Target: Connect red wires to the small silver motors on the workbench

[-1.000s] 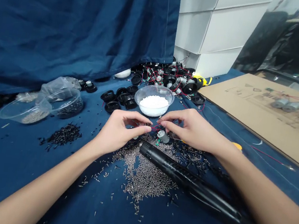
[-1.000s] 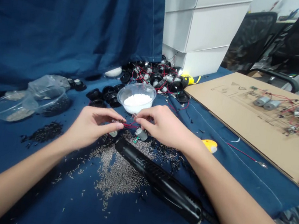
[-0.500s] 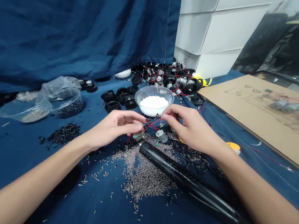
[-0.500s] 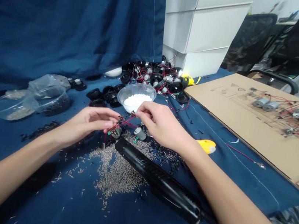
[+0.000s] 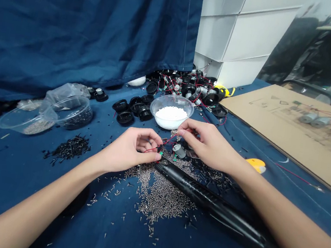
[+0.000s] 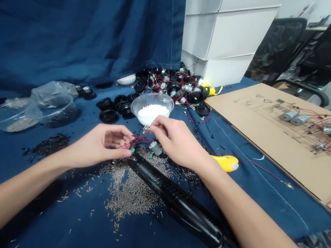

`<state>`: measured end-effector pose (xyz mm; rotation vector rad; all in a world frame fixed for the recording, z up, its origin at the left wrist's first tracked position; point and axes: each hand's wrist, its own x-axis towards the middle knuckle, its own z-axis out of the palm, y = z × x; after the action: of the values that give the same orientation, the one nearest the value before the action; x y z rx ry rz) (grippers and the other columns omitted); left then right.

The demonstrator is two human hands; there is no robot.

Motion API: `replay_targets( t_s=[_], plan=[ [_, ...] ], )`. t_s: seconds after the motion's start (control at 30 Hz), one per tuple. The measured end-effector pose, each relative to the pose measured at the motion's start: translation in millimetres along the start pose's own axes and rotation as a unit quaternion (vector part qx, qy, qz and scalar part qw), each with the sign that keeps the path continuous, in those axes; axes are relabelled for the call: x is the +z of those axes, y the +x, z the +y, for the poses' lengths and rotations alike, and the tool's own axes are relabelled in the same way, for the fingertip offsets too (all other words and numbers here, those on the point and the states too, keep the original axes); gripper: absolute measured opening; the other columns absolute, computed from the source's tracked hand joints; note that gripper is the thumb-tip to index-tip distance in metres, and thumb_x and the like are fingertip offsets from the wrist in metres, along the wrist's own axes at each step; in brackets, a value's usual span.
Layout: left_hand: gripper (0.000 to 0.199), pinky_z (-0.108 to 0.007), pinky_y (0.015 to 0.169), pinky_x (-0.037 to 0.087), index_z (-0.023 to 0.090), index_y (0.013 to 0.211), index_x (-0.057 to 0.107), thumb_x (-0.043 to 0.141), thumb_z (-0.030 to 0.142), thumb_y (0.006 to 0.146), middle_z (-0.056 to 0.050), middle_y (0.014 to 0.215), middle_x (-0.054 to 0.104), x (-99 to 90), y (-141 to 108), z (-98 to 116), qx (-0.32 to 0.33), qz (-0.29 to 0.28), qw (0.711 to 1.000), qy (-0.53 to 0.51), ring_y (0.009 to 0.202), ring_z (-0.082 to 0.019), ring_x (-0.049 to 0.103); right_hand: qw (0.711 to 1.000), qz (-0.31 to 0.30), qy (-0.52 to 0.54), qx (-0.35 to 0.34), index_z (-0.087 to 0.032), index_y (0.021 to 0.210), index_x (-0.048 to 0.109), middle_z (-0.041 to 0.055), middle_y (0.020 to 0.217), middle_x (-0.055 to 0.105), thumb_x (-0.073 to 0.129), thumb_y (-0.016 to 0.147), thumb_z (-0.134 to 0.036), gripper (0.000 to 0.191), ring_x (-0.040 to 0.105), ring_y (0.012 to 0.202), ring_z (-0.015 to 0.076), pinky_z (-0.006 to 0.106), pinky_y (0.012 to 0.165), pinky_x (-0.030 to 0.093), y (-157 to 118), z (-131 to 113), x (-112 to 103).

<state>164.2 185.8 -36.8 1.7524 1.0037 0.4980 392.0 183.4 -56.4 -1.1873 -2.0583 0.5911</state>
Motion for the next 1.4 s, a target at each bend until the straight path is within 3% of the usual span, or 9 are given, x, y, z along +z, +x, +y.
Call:
replay_targets(
  t_s=[0.17,0.33,0.6,0.93,1.17,1.4],
  plan=[
    [0.026,-0.03,0.074,0.05,0.013,0.094,0.061,0.074,0.024,0.074,-0.003,0.081,0.065,0.7,-1,-1,-0.007,-0.002,1.0,0.007,0.074,-0.014,0.061,1.0,0.006,0.009,0.012,-0.017,0.083,0.058,-0.0012,0.072,0.058,0.047,0.097,-0.03,0.022,0.046,0.064,0.0107,0.026,0.058,0.033,1,-1,1],
    [0.022,-0.027,0.067,0.047,0.014,0.091,0.06,0.072,0.022,0.075,-0.001,0.076,0.064,5.0,-1,0,-0.009,-0.001,1.0,0.024,0.068,-0.013,0.058,0.999,0.015,0.023,0.018,-0.017,0.082,0.057,-0.002,0.068,0.053,0.048,0.096,-0.03,0.021,0.044,0.06,0.0101,0.025,0.055,0.032,1,0,2],
    [0.015,-0.025,0.067,0.042,0.014,0.088,0.061,0.067,0.025,0.08,0.003,0.075,0.054,3.3,-4,-3,0.018,0.004,1.0,-0.005,0.068,-0.011,0.05,0.999,-0.009,0.038,0.007,-0.017,0.084,0.06,-0.0016,0.073,0.059,0.048,0.097,-0.032,0.022,0.047,0.065,0.0098,0.026,0.059,0.035,0,0,2],
    [0.014,-0.026,0.071,0.047,0.014,0.086,0.069,0.07,0.026,0.079,-0.004,0.085,0.066,-1.3,0,-4,0.033,0.002,0.999,-0.035,0.074,-0.013,0.058,0.999,-0.023,0.048,-0.002,-0.016,0.091,0.066,0.0028,0.082,0.066,0.047,0.098,-0.036,0.028,0.056,0.076,0.0138,0.029,0.068,0.039,0,0,3],
    [0.014,-0.025,0.061,0.049,0.014,0.083,0.07,0.065,0.028,0.084,-0.002,0.071,0.064,-1.5,3,-3,0.053,0.022,0.998,-0.035,0.061,-0.012,0.057,0.997,-0.04,0.059,-0.029,-0.017,0.09,0.062,0.0019,0.085,0.065,0.044,0.1,-0.034,0.026,0.055,0.078,0.0138,0.03,0.072,0.04,1,-1,4],
    [0.019,-0.025,0.067,0.049,0.014,0.098,0.07,0.068,0.026,0.084,-0.004,0.08,0.068,-7.6,-3,9,0.063,-0.002,0.997,0.036,0.072,-0.014,0.06,0.997,-0.031,0.06,-0.032,-0.017,0.091,0.059,0.0018,0.087,0.063,0.044,0.1,-0.032,0.023,0.055,0.081,0.0142,0.029,0.074,0.04,2,1,3]
  ],
)
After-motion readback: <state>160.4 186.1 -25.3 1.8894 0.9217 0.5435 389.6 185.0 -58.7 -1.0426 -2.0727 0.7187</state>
